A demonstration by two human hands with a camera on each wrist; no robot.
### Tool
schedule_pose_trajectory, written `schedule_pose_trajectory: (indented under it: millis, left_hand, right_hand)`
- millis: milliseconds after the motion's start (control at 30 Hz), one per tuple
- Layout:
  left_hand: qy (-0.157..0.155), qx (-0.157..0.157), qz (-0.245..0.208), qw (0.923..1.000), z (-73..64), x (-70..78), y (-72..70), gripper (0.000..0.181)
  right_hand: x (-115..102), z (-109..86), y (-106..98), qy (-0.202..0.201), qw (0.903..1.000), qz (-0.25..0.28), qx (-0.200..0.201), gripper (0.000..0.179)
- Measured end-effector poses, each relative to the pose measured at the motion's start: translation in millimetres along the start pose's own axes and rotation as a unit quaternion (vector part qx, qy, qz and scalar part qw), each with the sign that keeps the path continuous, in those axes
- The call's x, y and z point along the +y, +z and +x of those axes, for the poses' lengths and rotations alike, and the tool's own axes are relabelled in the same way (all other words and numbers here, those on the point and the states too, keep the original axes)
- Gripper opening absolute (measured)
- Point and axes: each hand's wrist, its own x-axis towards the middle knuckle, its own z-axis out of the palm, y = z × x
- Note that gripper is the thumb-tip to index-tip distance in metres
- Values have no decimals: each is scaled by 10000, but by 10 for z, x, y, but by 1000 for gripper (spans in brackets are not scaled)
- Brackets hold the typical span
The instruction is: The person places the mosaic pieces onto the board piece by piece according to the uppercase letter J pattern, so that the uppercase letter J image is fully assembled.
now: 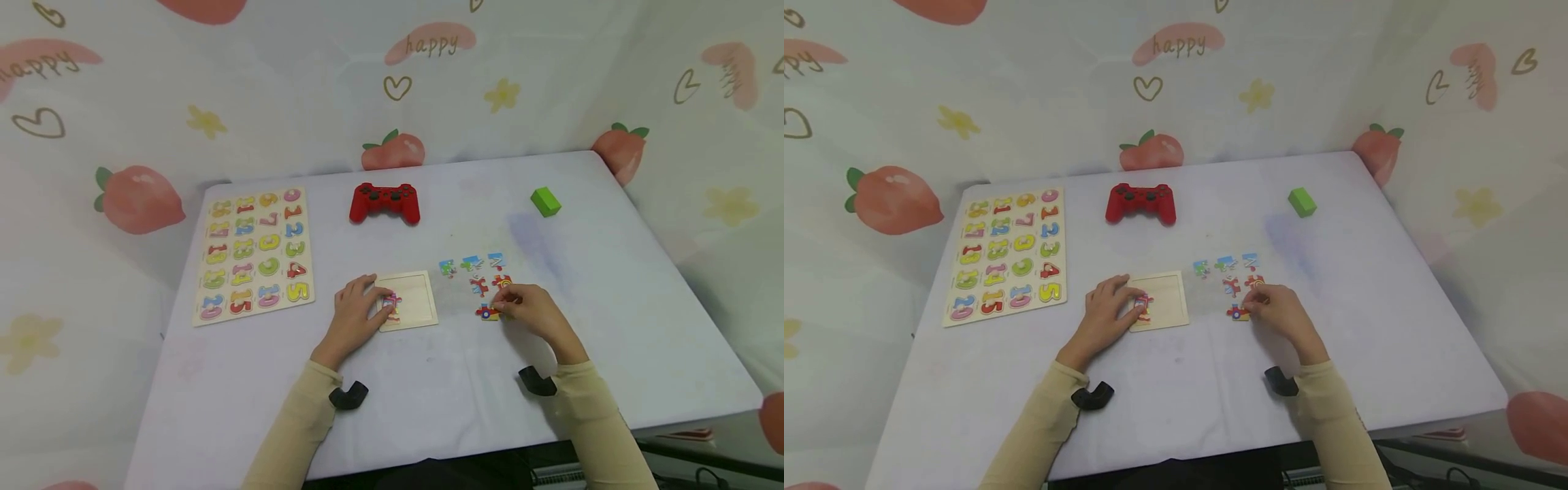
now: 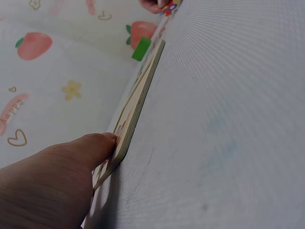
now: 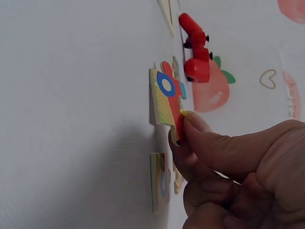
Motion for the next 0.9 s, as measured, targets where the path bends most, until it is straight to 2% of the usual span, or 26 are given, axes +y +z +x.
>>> schedule_pose_trajectory:
  millis: [433,600,767,900]
  left_hand:
    - [84,74,31,9999,-2,-17,18,28]
    - [63,78,31,9999,-2,-15,18,28]
    - [33,50,47,10000,-4,0,7,28]
    - [32,48,45,10000,-6,7,3,28]
  right_hand:
    - [51,66,84,163,9993,-153,310,9]
    - [55,39,68,60,9991,-279,321,14]
    - [73,19,65,-197,9988,-425,111,22]
    - [76,2,87,-311,9983,-495,47,21]
